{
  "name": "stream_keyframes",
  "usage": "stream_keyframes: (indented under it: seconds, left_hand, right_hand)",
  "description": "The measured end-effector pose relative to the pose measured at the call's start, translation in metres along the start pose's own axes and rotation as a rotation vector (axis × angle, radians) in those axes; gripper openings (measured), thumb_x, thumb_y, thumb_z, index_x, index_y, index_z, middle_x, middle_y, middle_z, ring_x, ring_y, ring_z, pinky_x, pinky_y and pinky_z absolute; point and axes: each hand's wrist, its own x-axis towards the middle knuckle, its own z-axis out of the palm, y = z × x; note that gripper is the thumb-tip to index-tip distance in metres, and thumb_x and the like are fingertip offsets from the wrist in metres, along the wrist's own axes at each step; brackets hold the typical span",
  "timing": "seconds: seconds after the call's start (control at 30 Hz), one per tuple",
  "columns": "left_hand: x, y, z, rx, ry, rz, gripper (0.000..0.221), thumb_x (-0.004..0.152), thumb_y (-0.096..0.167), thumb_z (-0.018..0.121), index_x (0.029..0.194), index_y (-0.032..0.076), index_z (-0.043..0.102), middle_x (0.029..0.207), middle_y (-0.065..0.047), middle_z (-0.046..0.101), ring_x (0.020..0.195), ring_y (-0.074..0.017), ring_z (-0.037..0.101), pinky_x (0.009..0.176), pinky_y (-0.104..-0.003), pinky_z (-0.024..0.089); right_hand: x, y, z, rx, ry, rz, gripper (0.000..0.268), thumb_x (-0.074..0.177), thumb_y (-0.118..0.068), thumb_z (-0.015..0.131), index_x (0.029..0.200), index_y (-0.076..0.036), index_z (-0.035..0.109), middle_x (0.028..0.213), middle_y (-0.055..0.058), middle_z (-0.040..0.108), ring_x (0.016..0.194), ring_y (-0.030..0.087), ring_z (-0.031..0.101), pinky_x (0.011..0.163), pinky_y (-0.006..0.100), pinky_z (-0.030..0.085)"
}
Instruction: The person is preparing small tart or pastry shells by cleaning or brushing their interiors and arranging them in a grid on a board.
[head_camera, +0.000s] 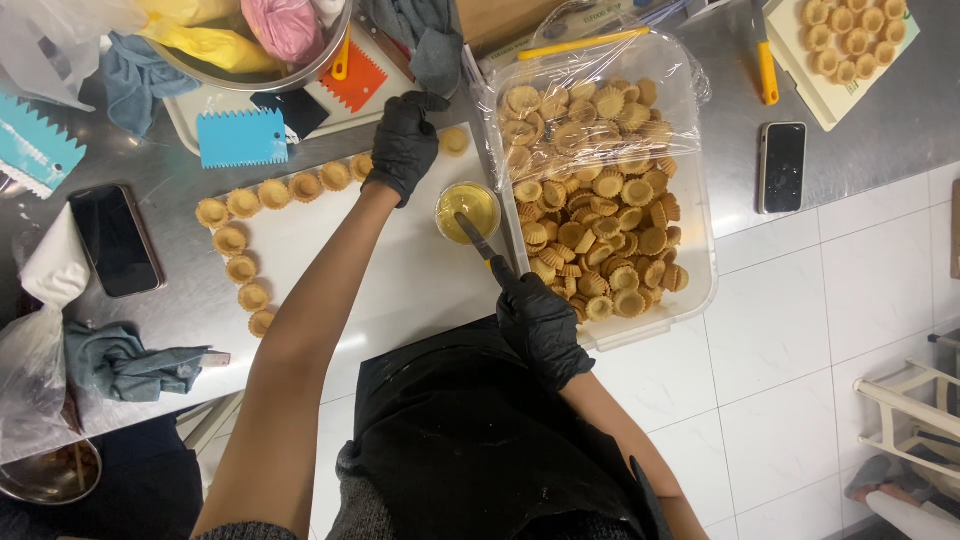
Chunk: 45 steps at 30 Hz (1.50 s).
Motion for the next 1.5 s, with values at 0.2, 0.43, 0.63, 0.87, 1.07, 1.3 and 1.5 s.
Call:
stream_keyframes:
  seconds: [0.2, 0.43, 0.63, 0.87, 1.07, 1.3, 1.5]
  left_hand:
    - [0.000, -0.009, -0.022, 0.343, -0.239, 0.112, 0.049, 0.074, 0.008, 0.072, 0.121, 0.023, 0.072, 0.109, -0.008, 0.063, 0.104, -0.0342, 0.056, 0.088, -0.047, 0.050]
    - [0.002, -0.037, 0.000, 0.406, -0.277, 0.114, 0.054, 0.078, 0.011, 0.073, 0.131, 0.024, 0.070, 0.112, -0.009, 0.061, 0.104, -0.0350, 0.054, 0.084, -0.049, 0.048]
    - [0.007, -0.035, 0.009, 0.471, -0.332, 0.177, 0.050, 0.082, 0.008, 0.068, 0.129, 0.026, 0.071, 0.121, -0.011, 0.059, 0.111, -0.0346, 0.053, 0.085, -0.048, 0.047]
    - [0.013, -0.015, 0.000, 0.486, -0.509, 0.222, 0.042, 0.081, 0.011, 0.069, 0.115, 0.035, 0.077, 0.139, -0.008, 0.057, 0.120, -0.0354, 0.051, 0.091, -0.050, 0.044]
    - [0.015, -0.024, 0.011, 0.548, -0.534, 0.194, 0.037, 0.087, 0.018, 0.064, 0.114, 0.040, 0.078, 0.139, -0.011, 0.056, 0.121, -0.0381, 0.050, 0.091, -0.051, 0.043]
    - [0.017, -0.018, 0.004, 0.566, -0.584, 0.156, 0.034, 0.095, 0.023, 0.060, 0.118, 0.040, 0.076, 0.135, -0.011, 0.057, 0.122, -0.0380, 0.051, 0.092, -0.050, 0.043]
    - [0.018, -0.021, -0.007, 0.502, -0.531, 0.270, 0.042, 0.084, 0.013, 0.066, 0.115, 0.039, 0.077, 0.133, -0.007, 0.059, 0.120, -0.0337, 0.053, 0.091, -0.048, 0.044]
  right_hand:
    - [0.012, 0.007, 0.008, 0.012, -0.026, -0.028, 0.069, 0.082, -0.008, 0.067, 0.148, -0.020, 0.052, 0.085, 0.012, 0.059, 0.074, 0.030, 0.064, 0.061, 0.043, 0.051]
    - [0.012, -0.014, -0.021, 0.050, -0.038, -0.019, 0.066, 0.092, -0.011, 0.068, 0.154, -0.016, 0.046, 0.092, 0.016, 0.061, 0.078, 0.033, 0.064, 0.065, 0.045, 0.051]
    - [0.006, -0.013, -0.029, 0.141, -0.013, 0.017, 0.065, 0.092, -0.012, 0.069, 0.153, -0.019, 0.047, 0.103, 0.016, 0.064, 0.088, 0.032, 0.066, 0.073, 0.043, 0.055]
    - [0.006, -0.013, -0.033, 0.174, -0.085, 0.101, 0.062, 0.093, -0.016, 0.068, 0.152, -0.023, 0.048, 0.117, 0.017, 0.063, 0.094, 0.031, 0.068, 0.075, 0.041, 0.057]
    - [0.004, -0.014, -0.027, 0.133, -0.064, 0.062, 0.060, 0.093, -0.018, 0.068, 0.151, -0.021, 0.049, 0.122, 0.018, 0.061, 0.097, 0.034, 0.068, 0.077, 0.043, 0.057]
    - [0.005, -0.020, -0.031, 0.140, -0.056, 0.068, 0.057, 0.094, -0.016, 0.067, 0.149, -0.022, 0.052, 0.122, 0.016, 0.062, 0.096, 0.033, 0.068, 0.077, 0.041, 0.057]
    - [0.005, -0.024, -0.035, 0.201, -0.046, 0.043, 0.057, 0.094, -0.015, 0.067, 0.149, -0.021, 0.052, 0.121, 0.016, 0.062, 0.098, 0.031, 0.068, 0.078, 0.039, 0.058]
